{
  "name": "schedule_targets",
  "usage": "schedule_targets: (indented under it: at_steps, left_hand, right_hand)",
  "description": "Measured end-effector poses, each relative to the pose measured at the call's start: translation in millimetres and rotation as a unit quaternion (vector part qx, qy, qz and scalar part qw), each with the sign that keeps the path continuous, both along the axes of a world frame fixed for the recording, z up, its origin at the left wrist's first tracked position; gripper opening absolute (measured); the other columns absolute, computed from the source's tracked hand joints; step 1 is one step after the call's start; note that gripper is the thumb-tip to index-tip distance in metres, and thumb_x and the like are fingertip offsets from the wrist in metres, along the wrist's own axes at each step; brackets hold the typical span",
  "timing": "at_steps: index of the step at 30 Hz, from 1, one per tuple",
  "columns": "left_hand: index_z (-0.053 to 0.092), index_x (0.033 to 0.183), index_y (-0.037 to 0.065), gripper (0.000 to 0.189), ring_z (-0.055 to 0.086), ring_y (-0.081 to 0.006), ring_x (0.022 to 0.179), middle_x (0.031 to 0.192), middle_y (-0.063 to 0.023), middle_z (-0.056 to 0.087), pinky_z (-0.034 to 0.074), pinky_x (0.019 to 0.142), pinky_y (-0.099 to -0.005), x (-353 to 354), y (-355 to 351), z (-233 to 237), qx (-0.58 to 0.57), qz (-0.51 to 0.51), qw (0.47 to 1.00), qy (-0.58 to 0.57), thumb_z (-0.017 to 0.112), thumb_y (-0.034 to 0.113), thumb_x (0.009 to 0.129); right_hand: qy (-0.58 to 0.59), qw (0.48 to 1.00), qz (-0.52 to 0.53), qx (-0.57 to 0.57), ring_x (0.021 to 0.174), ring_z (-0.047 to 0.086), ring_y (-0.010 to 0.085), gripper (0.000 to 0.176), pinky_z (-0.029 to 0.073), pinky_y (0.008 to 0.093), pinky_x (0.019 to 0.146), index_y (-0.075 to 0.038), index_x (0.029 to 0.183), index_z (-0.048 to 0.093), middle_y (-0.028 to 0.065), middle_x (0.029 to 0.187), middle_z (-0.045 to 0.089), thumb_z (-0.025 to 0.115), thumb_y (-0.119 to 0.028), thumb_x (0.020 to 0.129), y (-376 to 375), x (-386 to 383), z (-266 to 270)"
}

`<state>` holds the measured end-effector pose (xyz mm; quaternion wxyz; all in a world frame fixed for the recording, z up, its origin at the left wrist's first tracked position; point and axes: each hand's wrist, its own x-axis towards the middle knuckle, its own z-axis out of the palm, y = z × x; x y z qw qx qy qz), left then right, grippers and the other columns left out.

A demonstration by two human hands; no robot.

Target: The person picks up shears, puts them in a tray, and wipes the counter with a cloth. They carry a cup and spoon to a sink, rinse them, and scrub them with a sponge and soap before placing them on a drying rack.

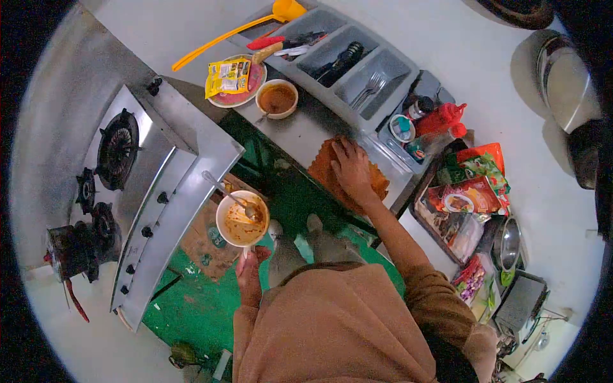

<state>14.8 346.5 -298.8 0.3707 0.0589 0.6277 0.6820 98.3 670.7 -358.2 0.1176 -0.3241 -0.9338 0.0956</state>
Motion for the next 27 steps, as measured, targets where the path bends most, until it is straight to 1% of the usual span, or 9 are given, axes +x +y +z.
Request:
schedule_targets:
  at_steps: [6,10,13,16,18,19,21,25,27]
  left_hand:
    - [0.055,0.099,-0.002,0.04,0.056,-0.0207,0.089,0.092,-0.0098,0.059,0.044,0.085,-0.0371,3.7,-0.1,-4.2,-0.015,0.009,1.0,-0.011,0.044,0.036,0.091]
    - [0.055,0.1,-0.002,0.039,0.056,-0.0213,0.09,0.093,-0.0101,0.059,0.043,0.086,-0.0376,4.6,-4.1,-8.6,0.019,0.007,1.0,-0.019,0.045,0.035,0.091]
    - [0.055,0.1,-0.002,0.038,0.056,-0.0217,0.09,0.094,-0.0103,0.059,0.043,0.086,-0.0375,5.9,-1.0,1.0,-0.015,0.025,0.999,-0.02,0.046,0.034,0.09]
    - [0.055,0.1,-0.002,0.037,0.057,-0.0218,0.089,0.095,-0.0104,0.058,0.043,0.085,-0.0373,8.3,-1.2,2.9,-0.015,0.039,0.999,-0.024,0.046,0.032,0.09]
    - [0.055,0.101,-0.002,0.037,0.056,-0.0222,0.089,0.095,-0.0108,0.058,0.042,0.085,-0.0371,9.8,-4.2,-2.2,-0.004,0.06,0.998,-0.035,0.047,0.032,0.089]
    - [0.055,0.101,-0.002,0.037,0.056,-0.0222,0.089,0.095,-0.0108,0.058,0.042,0.085,-0.0371,10.5,-4.9,-2.5,-0.003,0.059,0.998,-0.036,0.047,0.032,0.089]
    - [0.055,0.101,-0.002,0.037,0.056,-0.0226,0.089,0.094,-0.0113,0.058,0.042,0.086,-0.0372,10.3,-4.2,-2.3,-0.004,0.063,0.997,-0.04,0.047,0.032,0.089]
    - [0.055,0.1,-0.002,0.036,0.056,-0.0226,0.09,0.094,-0.0118,0.058,0.042,0.086,-0.037,9.3,-6.3,-11.4,0.0,0.06,0.997,-0.055,0.046,0.031,0.089]
    - [0.055,0.1,-0.002,0.035,0.056,-0.0222,0.09,0.095,-0.0121,0.058,0.042,0.086,-0.037,8.1,-3.6,-7.8,0.005,0.048,0.998,-0.037,0.046,0.03,0.089]
  right_hand:
    - [-0.072,0.995,0.073,0.008,0.132,0.019,0.0339,0.059,0.014,0.0524,0.105,-0.021,0.132,0.039,0.0126,0.141,0.026,0.049,-0.05,0.081,-28.9,28.8,4.5]
    - [-0.096,0.994,0.044,0.021,0.133,0.015,0.034,0.063,0.011,0.0534,0.105,-0.023,0.134,0.036,0.0124,0.144,0.019,0.042,-0.057,0.081,-15.3,25.3,5.2]
    - [-0.079,0.996,0.042,-0.007,0.132,0.017,0.0347,0.059,0.011,0.0508,0.106,-0.017,0.132,0.039,0.0138,0.141,0.025,0.041,-0.053,0.084,-14.0,31.6,4.8]
    - [-0.008,0.996,0.068,-0.053,0.126,0.029,0.0357,0.048,0.021,0.0467,0.103,-0.009,0.125,0.046,0.0171,0.134,0.036,0.049,-0.037,0.086,-7.2,61.8,-5.9]
    - [0.136,0.988,-0.074,0.021,0.106,0.046,0.0364,0.038,0.036,0.0438,0.09,-0.004,0.116,0.051,0.0188,0.112,0.051,0.057,-0.016,0.08,-1.4,78.3,-4.3]
    - [0.135,0.988,-0.075,0.021,0.106,0.046,0.0364,0.038,0.036,0.0438,0.09,-0.004,0.116,0.051,0.0188,0.112,0.051,0.057,-0.016,0.08,2.4,82.8,-3.4]
    - [0.084,0.984,-0.152,0.043,0.084,0.05,0.0341,0.031,0.04,0.0434,0.074,-0.003,0.104,0.054,0.0166,0.091,0.053,0.06,-0.003,0.073,9.8,88.9,-1.4]
    - [0.102,0.983,-0.129,0.085,0.076,0.048,0.0334,0.021,0.039,0.0424,0.069,-0.002,0.092,0.053,0.0151,0.082,0.05,0.06,-0.002,0.073,9.0,91.2,-4.2]
    - [0.129,0.981,-0.139,0.036,0.08,0.05,0.0337,0.015,0.04,0.0417,0.071,-0.001,0.085,0.05,0.0147,0.083,0.051,0.06,-0.003,0.073,4.9,87.5,4.8]
